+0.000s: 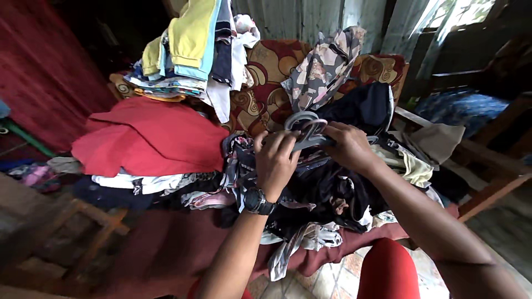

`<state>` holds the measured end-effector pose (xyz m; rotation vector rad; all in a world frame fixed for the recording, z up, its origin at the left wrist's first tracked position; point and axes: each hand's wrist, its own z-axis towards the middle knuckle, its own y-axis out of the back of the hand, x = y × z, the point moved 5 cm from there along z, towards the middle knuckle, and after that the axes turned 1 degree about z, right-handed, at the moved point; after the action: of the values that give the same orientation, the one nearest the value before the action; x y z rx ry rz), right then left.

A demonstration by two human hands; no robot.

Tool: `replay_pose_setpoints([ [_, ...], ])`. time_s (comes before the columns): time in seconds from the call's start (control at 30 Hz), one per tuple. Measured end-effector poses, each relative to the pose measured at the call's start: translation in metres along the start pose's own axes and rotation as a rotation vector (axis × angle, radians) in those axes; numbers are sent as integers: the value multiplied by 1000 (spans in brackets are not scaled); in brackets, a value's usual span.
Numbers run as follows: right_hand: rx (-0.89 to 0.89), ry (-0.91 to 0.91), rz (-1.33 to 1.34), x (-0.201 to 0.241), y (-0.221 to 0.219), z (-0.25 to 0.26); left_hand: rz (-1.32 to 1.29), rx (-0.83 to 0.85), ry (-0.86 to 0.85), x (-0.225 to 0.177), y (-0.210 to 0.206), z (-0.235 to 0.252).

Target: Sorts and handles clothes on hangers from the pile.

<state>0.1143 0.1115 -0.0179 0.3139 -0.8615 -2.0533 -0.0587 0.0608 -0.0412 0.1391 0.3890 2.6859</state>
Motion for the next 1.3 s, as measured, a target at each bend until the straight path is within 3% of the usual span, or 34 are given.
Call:
replay_pose_setpoints([
  [0.13, 1, -268, 73, -24, 10, -5, 59, -32, 112, 16, -3, -6],
  [0.23, -70, -447, 348, -55, 9, -9, -87, -254, 201, 34, -7, -30],
  [0.27, -120, -485, 496, -60, 4, -10, -160, -257, 247, 36, -13, -37],
  [0.37, -195, -695, 959, -61, -15, -13, -372, 29, 364, 27, -41, -48],
  [0.47, -154, -727, 1071, -52, -28, -13, -527, 365, 396, 3, -70, -49],
  [0.53, -144, -699, 1079, -51, -29, -13, -593, 415, 359, -11, -82, -50],
  [0.67, -301, -664, 1176, -63, -9, -15, -447, 565, 280, -19, -87, -59],
  [0.77, -504, -660, 1353, -80, 5, -18, -312, 961, 338, -10, -96, -75],
  [0.83, -568, -648, 1426, -88, 9, -21, -265, 1099, 388, -10, -98, -81],
  [1.0, -437, -601, 1459, -93, 9, -32, -167, 1033, 468, -5, -103, -77],
  [1.1, -442, -577, 1443, -100, 25, -49, -30, 987, 533, 30, -117, -79],
  [1.2, -474, -569, 1363, -112, 53, -77, 15, 1086, 691, 69, -125, -96],
  [1.3, -509, -692, 1184, -129, 78, -118, -56, 1080, 776, 84, -125, -102],
])
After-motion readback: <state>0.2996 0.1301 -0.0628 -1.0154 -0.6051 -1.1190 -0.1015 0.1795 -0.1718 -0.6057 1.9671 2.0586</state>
